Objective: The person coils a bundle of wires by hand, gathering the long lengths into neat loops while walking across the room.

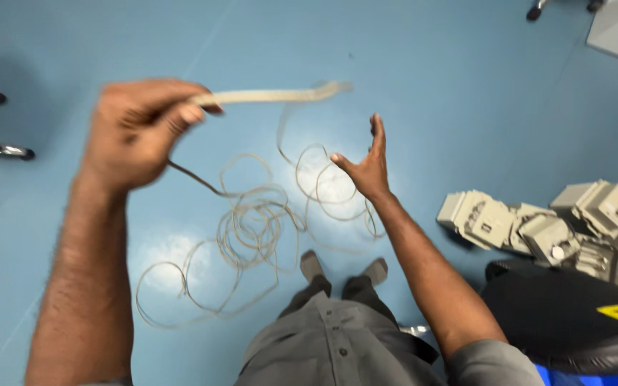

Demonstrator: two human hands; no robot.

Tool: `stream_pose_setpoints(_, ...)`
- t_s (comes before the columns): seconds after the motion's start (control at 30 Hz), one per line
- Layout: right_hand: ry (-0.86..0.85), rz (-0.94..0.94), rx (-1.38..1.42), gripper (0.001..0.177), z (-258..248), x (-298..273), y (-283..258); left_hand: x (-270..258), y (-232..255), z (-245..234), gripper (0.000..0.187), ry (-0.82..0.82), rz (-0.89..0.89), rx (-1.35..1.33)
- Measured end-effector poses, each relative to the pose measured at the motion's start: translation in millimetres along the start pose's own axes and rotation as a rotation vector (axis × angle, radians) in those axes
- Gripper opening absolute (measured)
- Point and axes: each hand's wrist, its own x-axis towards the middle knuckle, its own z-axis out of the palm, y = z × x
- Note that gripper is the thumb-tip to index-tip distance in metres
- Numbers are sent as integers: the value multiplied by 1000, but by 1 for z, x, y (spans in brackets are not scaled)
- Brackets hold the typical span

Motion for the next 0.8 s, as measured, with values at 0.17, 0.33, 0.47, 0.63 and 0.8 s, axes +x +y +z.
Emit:
stream_pose_setpoints(0.17, 18, -171, 282, 57, 13, 51, -81, -8, -6, 9, 18, -35, -8, -85)
stream_pose_setpoints(0.33, -380, 222, -56, 30, -24, 27, -37, -21, -82, -40, 13, 705, -2, 146)
stream_pose_setpoints(0.47, -238, 277, -17, 25, -56, 3, -32, -21, -125, -6, 35, 802, -137, 633)
stream_pose_setpoints(0.63, -243, -151, -196, 19, -65, 6, -117, 9, -65, 193, 60, -18, 68, 193)
stream_pose_setpoints(0.8, -144, -21, -304, 29, -104, 7, -138, 30, -25, 198, 50, -298, -460, 111)
